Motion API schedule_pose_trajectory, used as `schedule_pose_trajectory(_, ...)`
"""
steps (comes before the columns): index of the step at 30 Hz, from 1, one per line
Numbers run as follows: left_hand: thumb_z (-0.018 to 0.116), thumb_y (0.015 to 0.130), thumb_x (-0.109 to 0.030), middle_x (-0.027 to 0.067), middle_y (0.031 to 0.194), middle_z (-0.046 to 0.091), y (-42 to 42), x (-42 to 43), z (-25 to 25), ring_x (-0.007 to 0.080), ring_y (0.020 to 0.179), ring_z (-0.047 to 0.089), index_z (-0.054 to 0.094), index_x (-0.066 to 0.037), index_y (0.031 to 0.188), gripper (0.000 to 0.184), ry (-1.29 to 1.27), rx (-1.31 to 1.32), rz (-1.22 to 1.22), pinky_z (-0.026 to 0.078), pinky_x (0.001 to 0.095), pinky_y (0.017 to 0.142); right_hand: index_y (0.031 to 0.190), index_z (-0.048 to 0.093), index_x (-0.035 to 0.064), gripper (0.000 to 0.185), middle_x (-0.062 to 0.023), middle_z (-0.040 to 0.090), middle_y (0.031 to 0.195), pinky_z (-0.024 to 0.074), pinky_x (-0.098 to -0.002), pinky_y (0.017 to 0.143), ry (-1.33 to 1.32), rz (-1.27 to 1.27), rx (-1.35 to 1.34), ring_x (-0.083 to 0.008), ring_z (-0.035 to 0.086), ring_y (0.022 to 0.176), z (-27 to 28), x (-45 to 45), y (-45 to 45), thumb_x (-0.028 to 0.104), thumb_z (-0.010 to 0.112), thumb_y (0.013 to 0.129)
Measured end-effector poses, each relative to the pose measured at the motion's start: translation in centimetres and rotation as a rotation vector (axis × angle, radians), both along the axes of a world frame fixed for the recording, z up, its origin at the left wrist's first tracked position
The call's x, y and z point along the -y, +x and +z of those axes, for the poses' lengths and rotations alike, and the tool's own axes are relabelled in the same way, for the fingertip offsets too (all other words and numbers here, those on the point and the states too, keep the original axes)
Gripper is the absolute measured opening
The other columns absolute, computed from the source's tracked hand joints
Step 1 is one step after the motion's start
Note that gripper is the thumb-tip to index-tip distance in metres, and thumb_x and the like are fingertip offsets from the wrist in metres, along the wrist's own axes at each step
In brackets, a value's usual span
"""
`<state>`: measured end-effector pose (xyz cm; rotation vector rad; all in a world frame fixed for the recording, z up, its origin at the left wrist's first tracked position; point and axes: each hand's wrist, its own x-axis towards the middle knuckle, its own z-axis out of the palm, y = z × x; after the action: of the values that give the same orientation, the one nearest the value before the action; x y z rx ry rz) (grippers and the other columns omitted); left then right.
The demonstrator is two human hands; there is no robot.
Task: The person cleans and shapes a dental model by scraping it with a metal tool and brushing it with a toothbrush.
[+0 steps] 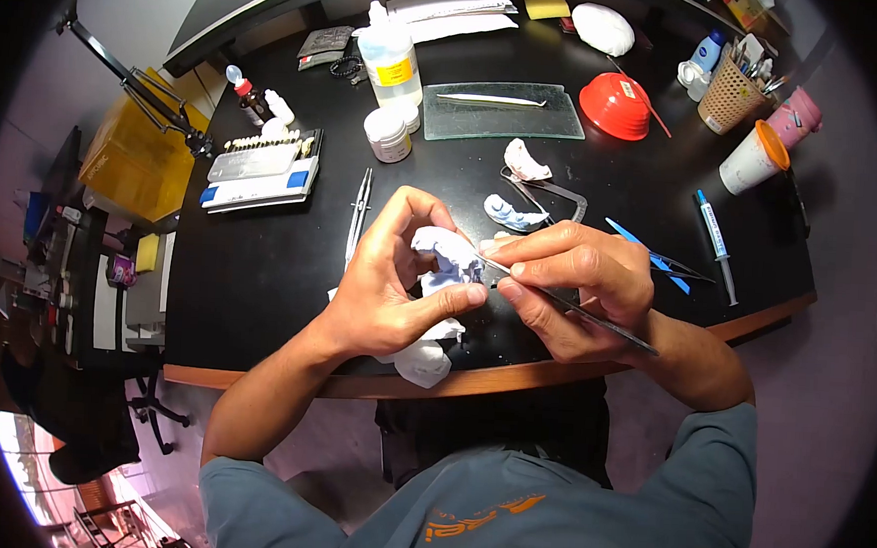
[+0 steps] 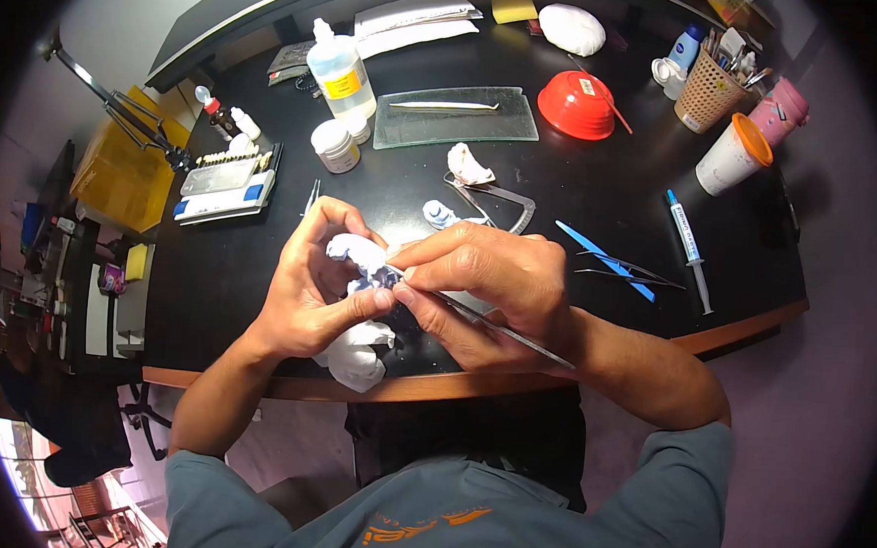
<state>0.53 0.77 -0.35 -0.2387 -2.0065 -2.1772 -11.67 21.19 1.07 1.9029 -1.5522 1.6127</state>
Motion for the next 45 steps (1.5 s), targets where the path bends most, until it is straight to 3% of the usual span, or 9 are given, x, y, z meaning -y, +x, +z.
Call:
schedule_pose_trajectory(9, 0.085, 0.095, -0.009, 0.0165, 0.104, 0.074, -0.38, 0.45, -0.36, 0.0116, 0.089, 0.071, 0.036, -0.01, 0.099, 0.049, -0.195, 0.057, 0.078, 0.059, 0.0251, 0.07, 0.101, 0.07, -0.0004, 0.026, -0.0204, 0.079, 0.099, 0.0649, -0.0342, 0.075, -0.037, -0.043, 0.005, -0.028, 0.081, 0.087, -0.29, 0.27, 0.43, -0.01, 0.083, 0.081)
schedule_pose_trajectory(12, 0.083, 0.096, -0.011, 0.0165, 0.106, 0.074, -0.22, -0.21, 0.29, 0.0118, 0.088, 0.071, 0.035, -0.01, 0.098, 0.048, -0.061, 0.174, 0.096, 0.058, 0.0243, 0.068, 0.1, 0.073, -0.0004, 0.025, -0.0188, 0.079, 0.099, 0.0641, -0.0325, 0.073, -0.049, -0.059, 0.013, -0.0259, 0.081, 0.085, -0.33, 0.34, 0.4, -0.01, 0.084, 0.08)
schedule_pose_trajectory(15, 0.071, 0.103, -0.005, 0.0169, 0.116, 0.066, 0.0, 0.0, 0.37, 0.012, 0.095, 0.069, 0.035, -0.008, 0.11, 0.037, -0.093, 0.159, 0.014, 0.062, 0.0273, 0.078, 0.101, 0.073, -0.0002, 0.026, -0.0188, 0.079, 0.099, 0.0641, -0.0327, 0.072, -0.04, -0.063, 0.019, -0.0258, 0.081, 0.085, -0.08, 0.2, 0.55, -0.01, 0.084, 0.08)
schedule_pose_trajectory(18, 0.078, 0.1, -0.013, 0.0122, 0.105, 0.07, 0.17, -0.22, -0.15, 0.0136, 0.084, 0.069, 0.047, -0.003, 0.116, 0.036, -0.107, 0.06, 0.054, 0.056, 0.0278, 0.072, 0.104, 0.068, 0.0001, 0.027, -0.0223, 0.078, 0.1, 0.0655, -0.0354, 0.075, -0.01, -0.051, -0.015, -0.029, 0.08, 0.088, 0.02, -0.02, 0.38, -0.01, 0.082, 0.083)
schedule_pose_trajectory(21, 0.076, 0.102, -0.018, 0.0104, 0.102, 0.068, 0.07, -0.22, 0.18, 0.0155, 0.086, 0.068, 0.054, 0.001, 0.128, 0.039, -0.3, -0.043, 0.036, 0.055, 0.032, 0.078, 0.107, 0.065, 0.0003, 0.029, -0.024, 0.078, 0.102, 0.0662, -0.0369, 0.077, 0.003, -0.028, -0.028, -0.0306, 0.08, 0.089, 0.03, -0.11, 0.29, -0.009, 0.081, 0.084)
schedule_pose_trajectory(24, 0.07, 0.104, -0.018, 0.009, 0.118, 0.063, -0.2, 0.73, -0.22, 0.0127, 0.099, 0.063, 0.055, 0.002, 0.134, 0.039, -0.483, -0.147, -0.033, 0.052, 0.0292, 0.086, 0.108, 0.065, 0.0002, 0.029, -0.024, 0.077, 0.103, 0.0663, -0.0373, 0.077, 0.0, -0.008, -0.03, -0.0307, 0.08, 0.09, -0.14, -0.08, 0.29, -0.009, 0.081, 0.085)
schedule_pose_trajectory(34, 0.073, 0.1, -0.022, 0.0131, 0.114, 0.066, -0.1, 0.55, -0.32, 0.0184, 0.101, 0.065, 0.056, 0.003, 0.132, 0.044, -0.524, -0.201, -0.01, 0.052, 0.0333, 0.088, 0.109, 0.065, -0.0003, 0.03, -0.0243, 0.077, 0.103, 0.0666, -0.0377, 0.078, 0.021, -0.009, -0.035, -0.0318, 0.08, 0.092, -0.25, 0.09, 0.31, -0.01, 0.08, 0.085)
schedule_pose_trajectory(40, 0.073, 0.1, -0.023, 0.0128, 0.112, 0.063, -0.04, 0.61, -0.05, 0.0189, 0.098, 0.063, 0.056, 0.003, 0.129, 0.042, -0.59, -0.202, 0.014, 0.051, 0.033, 0.085, 0.103, 0.072, 0.0005, 0.027, -0.0184, 0.078, 0.1, 0.0648, -0.0336, 0.071, -0.031, -0.042, 0.02, -0.0264, 0.08, 0.084, -0.55, 0.49, 0.57, -0.008, 0.085, 0.081)
schedule_pose_trajectory(45, 0.072, 0.101, -0.026, 0.0125, 0.112, 0.062, 0.06, 0.65, -0.09, 0.0188, 0.097, 0.062, 0.056, 0.003, 0.127, 0.042, -0.57, -0.22, -0.011, 0.051, 0.0325, 0.084, 0.109, 0.066, -0.0003, 0.031, -0.024, 0.077, 0.104, 0.066, -0.0366, 0.077, 0.022, 0.001, -0.035, -0.0312, 0.08, 0.092, -0.18, 0.13, 0.42, -0.01, 0.082, 0.084)
